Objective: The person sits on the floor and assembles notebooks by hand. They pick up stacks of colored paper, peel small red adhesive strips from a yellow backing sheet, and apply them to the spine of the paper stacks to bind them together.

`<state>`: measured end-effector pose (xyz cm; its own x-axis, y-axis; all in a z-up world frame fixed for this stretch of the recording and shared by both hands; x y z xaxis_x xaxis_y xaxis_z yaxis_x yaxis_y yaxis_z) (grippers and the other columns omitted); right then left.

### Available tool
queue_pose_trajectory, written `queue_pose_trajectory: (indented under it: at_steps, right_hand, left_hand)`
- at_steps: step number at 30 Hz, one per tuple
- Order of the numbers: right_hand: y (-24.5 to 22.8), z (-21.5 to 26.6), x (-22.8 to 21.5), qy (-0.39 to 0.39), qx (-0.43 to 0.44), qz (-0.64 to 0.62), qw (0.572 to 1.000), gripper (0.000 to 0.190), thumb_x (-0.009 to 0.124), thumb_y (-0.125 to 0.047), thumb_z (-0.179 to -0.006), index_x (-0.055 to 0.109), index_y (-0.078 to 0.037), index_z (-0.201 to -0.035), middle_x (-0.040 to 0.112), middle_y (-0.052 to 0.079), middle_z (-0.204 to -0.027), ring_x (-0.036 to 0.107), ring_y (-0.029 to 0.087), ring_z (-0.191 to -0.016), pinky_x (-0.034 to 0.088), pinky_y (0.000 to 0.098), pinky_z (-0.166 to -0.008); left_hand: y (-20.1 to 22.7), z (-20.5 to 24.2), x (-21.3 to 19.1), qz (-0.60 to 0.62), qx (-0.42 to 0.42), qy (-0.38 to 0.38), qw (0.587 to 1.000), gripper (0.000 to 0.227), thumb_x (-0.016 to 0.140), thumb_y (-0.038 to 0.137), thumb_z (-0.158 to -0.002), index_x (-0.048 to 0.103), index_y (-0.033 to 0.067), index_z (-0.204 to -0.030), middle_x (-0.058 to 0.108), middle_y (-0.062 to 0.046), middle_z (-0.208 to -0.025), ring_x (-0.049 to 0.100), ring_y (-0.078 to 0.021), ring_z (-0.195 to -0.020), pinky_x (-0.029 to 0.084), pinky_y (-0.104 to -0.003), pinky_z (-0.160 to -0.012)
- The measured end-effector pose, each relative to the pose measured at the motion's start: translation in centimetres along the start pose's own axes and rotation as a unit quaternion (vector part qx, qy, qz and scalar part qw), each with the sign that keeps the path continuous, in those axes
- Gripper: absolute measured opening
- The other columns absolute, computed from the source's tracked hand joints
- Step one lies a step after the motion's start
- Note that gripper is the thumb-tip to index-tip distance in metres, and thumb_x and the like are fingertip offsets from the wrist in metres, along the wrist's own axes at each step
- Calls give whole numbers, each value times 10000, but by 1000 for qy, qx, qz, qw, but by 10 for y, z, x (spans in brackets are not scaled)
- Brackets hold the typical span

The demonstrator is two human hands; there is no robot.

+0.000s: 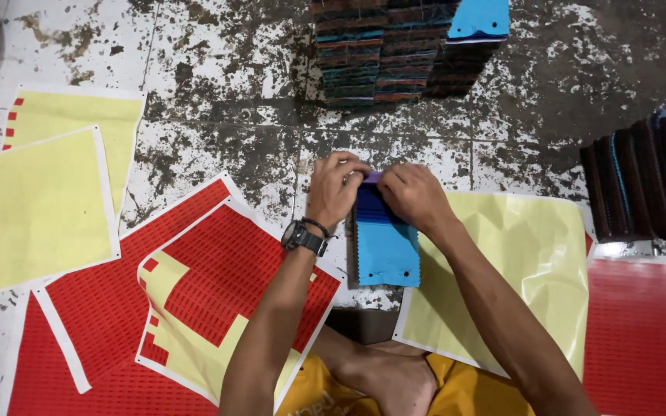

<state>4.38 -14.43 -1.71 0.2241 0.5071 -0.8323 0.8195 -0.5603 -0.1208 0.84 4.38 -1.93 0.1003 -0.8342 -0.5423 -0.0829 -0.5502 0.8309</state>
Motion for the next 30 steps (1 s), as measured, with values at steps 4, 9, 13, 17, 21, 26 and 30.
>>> queue_pose_trajectory:
  at_steps: [4, 9, 13, 17, 21, 26, 30]
  right_hand:
    - [-16, -6, -40, -101, 54, -49, 992, 130, 675, -106, -945, 564, -70, -1000, 661, 185, -792, 697, 429, -769, 558, 551, -642]
    - [-28, 5, -58, -252, 29, -71, 965, 412, 719, -335, -852, 636, -144, -1207, 685, 141, -1144, 686, 382, -948, 574, 518, -789]
    - [-31, 4, -58, -317, 31, -10, 948, 737, 756, -466, -726, 544, -172, -1368, 600, 99, -1316, 644, 353, -1093, 541, 529, -952]
    - [-16, -4, -49, -338, 41, -15, 940, 645, 701, -382, -820, 541, -140, -1396, 662, 132, -1167, 680, 377, -1074, 562, 535, -907]
    - [-5, -10, -46, -337, 97, -89, 932, 673, 534, -522, -888, 546, -118, -1425, 672, 183, -1145, 677, 425, -1069, 562, 568, -883]
    - [-4, -20, -40, -369, 101, -33, 923, 664, 710, -433, -819, 569, -135, -1395, 663, 141, -1141, 676, 391, -1077, 579, 544, -864]
    - [4, -6, -16, -380, 67, 14, 922, 623, 718, -396, -811, 591, -139, -1364, 658, 106, -1136, 670, 356, -1111, 567, 534, -909]
  left_hand:
    - [-20, -13, 10, 16, -80, -111, 990, 463, 297, 423, -1010, 752, 367, -1070, 528, 65, -1391, 417, -367, -1335, 289, -574, -1143]
    - [-5, -7, 2, 26, -126, -147, 981, 505, 288, 442, -978, 784, 366, -1045, 544, 21, -1397, 400, -357, -1327, 221, -547, -1181]
    - [44, 10, -24, 71, -34, 28, 997, 398, 477, 330, -1003, 791, 139, -850, 722, -81, -847, 665, -273, -892, 497, -339, -876]
    - [23, 2, -18, 54, -107, -67, 991, 394, 438, 402, -966, 815, 290, -940, 684, -5, -1172, 585, -335, -1168, 428, -483, -1056]
    - [21, -3, -18, 63, -170, -113, 977, 500, 410, 520, -938, 789, 203, -1010, 642, 58, -1309, 579, -248, -1239, 387, -453, -1104]
    - [38, 7, -17, 158, -118, -3, 980, 481, 462, 429, -980, 757, 78, -834, 704, -90, -1129, 639, -272, -1052, 414, -391, -966]
    - [31, 5, -22, 144, -120, -41, 981, 524, 416, 502, -1004, 746, 114, -876, 676, -91, -1171, 638, -298, -1075, 404, -463, -1023]
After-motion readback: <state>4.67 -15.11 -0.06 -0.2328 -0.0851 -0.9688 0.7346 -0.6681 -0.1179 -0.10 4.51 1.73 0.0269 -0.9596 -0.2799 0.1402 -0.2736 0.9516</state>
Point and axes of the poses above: each hand's wrist, its own z-axis away from the middle knuckle, its own x-axis out of the palm, y = z × x, the point moved 2 cm from there along -z, towards the middle knuckle
